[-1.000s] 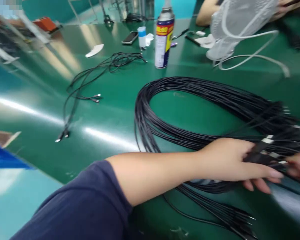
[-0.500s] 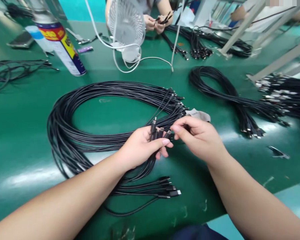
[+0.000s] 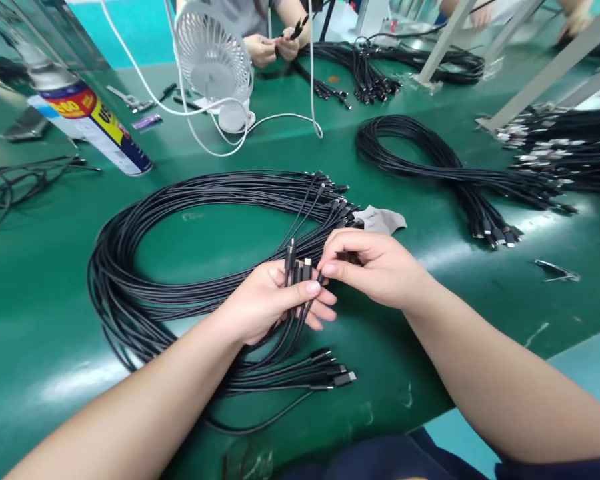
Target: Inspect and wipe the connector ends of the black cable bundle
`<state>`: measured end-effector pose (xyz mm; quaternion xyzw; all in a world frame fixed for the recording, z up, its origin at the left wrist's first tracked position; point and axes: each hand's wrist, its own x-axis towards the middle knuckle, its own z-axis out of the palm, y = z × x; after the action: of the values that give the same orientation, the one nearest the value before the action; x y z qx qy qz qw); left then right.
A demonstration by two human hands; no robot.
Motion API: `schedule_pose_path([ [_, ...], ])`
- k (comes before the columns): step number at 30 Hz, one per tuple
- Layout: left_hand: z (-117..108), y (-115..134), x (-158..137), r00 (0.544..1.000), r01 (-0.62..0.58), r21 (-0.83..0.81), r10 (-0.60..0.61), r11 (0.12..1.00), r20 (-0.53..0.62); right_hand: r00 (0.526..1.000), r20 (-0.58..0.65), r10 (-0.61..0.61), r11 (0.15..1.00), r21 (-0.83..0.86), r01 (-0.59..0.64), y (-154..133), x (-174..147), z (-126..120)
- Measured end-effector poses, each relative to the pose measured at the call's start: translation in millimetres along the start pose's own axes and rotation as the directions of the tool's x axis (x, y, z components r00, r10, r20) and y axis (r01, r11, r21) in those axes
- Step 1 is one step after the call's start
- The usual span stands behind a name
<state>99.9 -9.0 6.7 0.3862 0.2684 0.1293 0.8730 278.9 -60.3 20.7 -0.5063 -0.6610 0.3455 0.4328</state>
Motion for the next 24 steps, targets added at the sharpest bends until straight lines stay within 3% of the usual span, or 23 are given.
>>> schedule_pose_path([
  [4,0.7,-5.5,0.9,0.995,-0.057,0.048,0.061,0.997,-0.073,0.997,-0.059,-0.057,0.968,-0.247,0.04,-3.7,-2.8,3.4],
  [9,-1.0,-6.3,1.4,0.989,-0.139,0.071,0.141,0.988,-0.032,0.989,-0.099,-0.112,0.914,-0.402,0.063,-11.0,-8.1,3.8],
  [13,-3.1,-4.1,2.2,0.988,-0.149,0.004,0.149,0.989,-0.035,0.983,-0.12,-0.136,0.78,-0.625,0.032,-17.6,-15.2,1.7],
  [17,-5.6,-3.7,2.8,0.987,-0.161,0.005,0.161,0.987,-0.014,0.986,0.001,-0.169,0.63,-0.769,0.109,-21.1,-22.1,6.5],
  [24,-5.3,-3.1,3.2,0.986,-0.167,0.031,0.166,0.985,0.026,0.971,0.007,-0.239,0.516,-0.846,0.133,-23.0,-24.5,17.0],
])
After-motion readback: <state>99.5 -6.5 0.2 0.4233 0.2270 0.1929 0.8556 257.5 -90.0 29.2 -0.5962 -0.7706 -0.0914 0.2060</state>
